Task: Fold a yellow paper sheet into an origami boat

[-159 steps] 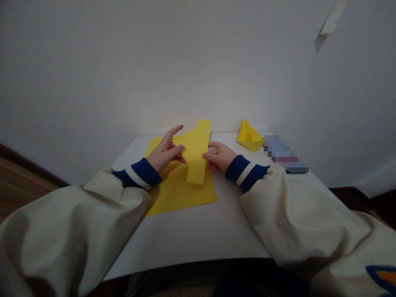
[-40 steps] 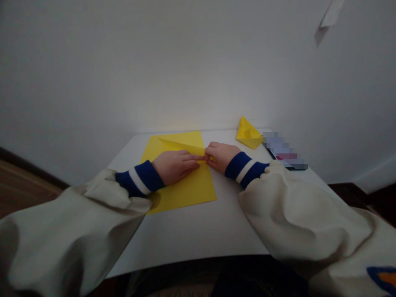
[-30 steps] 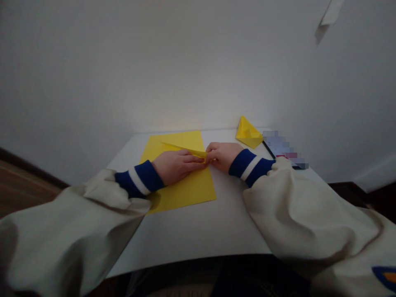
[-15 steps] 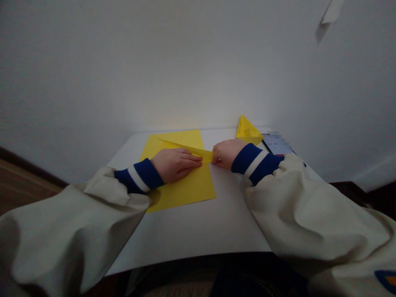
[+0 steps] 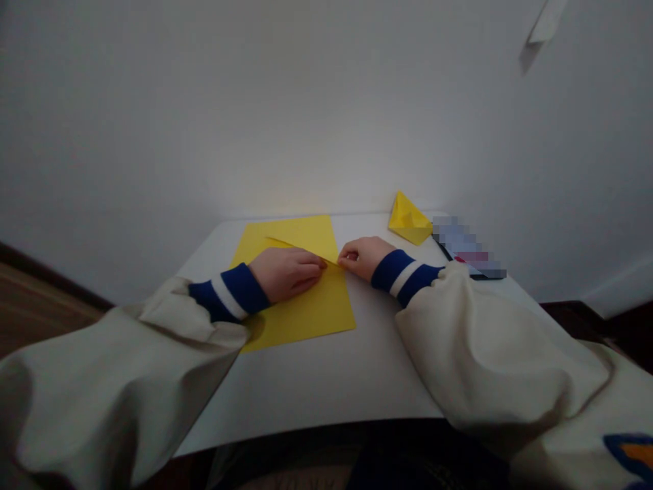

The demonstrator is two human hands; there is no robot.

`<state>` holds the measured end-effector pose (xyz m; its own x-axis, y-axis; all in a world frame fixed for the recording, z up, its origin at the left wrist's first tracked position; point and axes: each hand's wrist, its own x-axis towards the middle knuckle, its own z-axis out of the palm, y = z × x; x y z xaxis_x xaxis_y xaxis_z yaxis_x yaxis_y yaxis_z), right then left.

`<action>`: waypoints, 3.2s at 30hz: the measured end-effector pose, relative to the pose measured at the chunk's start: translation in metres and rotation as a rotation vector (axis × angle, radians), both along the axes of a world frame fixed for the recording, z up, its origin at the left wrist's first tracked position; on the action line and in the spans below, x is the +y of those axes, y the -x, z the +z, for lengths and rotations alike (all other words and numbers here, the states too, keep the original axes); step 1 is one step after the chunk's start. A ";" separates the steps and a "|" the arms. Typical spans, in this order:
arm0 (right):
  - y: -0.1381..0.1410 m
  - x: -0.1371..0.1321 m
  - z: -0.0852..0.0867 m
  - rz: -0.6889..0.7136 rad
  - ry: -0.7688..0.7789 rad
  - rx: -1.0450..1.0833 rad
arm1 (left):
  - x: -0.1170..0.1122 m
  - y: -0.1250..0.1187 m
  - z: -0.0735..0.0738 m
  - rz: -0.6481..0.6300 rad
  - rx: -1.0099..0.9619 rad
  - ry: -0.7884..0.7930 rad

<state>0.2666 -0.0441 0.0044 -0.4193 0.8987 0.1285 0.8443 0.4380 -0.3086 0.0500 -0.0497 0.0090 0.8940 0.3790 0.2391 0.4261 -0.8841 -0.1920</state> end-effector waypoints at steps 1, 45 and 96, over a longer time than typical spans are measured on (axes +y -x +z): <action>0.000 0.001 -0.002 0.011 -0.010 0.008 | 0.000 -0.001 0.002 -0.003 0.022 -0.019; 0.011 -0.006 -0.001 0.278 -0.221 0.414 | 0.003 0.000 0.011 0.097 -0.479 -0.333; 0.014 -0.010 0.000 0.488 -0.169 0.057 | 0.024 -0.002 -0.007 -0.046 -0.140 0.503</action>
<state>0.2529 -0.0542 0.0039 -0.7722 0.5653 0.2900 0.5133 0.8241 -0.2394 0.0523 -0.0261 0.0020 0.8849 0.4391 0.1557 0.3762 -0.8706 0.3171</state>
